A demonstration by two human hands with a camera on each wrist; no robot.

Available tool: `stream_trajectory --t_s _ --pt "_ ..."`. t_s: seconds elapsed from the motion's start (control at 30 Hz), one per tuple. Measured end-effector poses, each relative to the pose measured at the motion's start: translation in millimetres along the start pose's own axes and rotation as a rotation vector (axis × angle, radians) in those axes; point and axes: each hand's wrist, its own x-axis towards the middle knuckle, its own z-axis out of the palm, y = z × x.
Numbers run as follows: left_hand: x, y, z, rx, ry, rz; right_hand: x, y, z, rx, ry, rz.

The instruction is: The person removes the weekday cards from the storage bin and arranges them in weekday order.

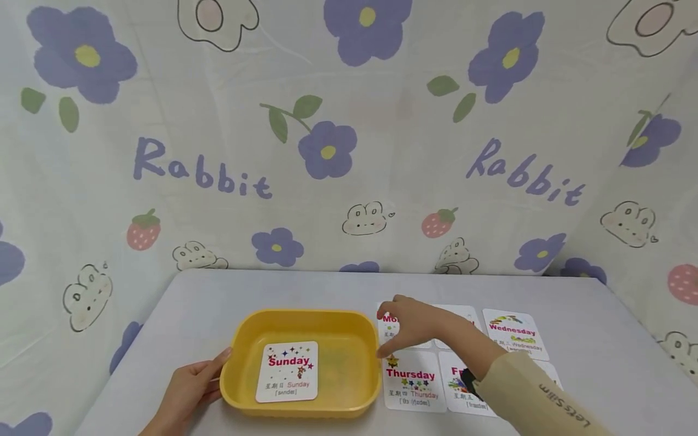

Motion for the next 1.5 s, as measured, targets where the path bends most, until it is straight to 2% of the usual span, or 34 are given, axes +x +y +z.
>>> stream_trajectory --t_s 0.17,0.37,0.6,0.73,1.03,1.17,1.4,1.5 --pt "-0.2 -0.2 -3.2 0.008 -0.003 0.01 19.0 -30.9 1.4 0.033 -0.023 -0.047" --pt "0.0 -1.0 -3.9 0.007 -0.011 0.028 37.7 -60.0 6.8 0.017 -0.035 -0.085" --pt "1.4 -1.9 -3.9 0.021 -0.005 0.026 55.6 -88.8 26.5 -0.032 -0.071 -0.042" --pt "1.1 -2.5 -4.9 0.036 0.004 0.037 66.9 -104.0 40.6 -0.111 -0.096 -0.043" --pt "-0.1 -2.0 -3.2 0.014 0.001 0.049 83.4 -123.3 62.0 -0.229 -0.133 -0.035" --pt "-0.5 -1.7 -2.7 0.008 0.002 0.061 86.9 -128.1 71.7 -0.297 -0.114 -0.043" --pt "-0.8 -1.2 -3.2 0.01 0.004 0.045 93.6 -133.2 94.3 -0.467 -0.054 -0.103" --pt "-0.7 -1.4 -2.7 -0.004 -0.002 0.036 95.6 -135.1 98.3 -0.48 -0.055 -0.099"
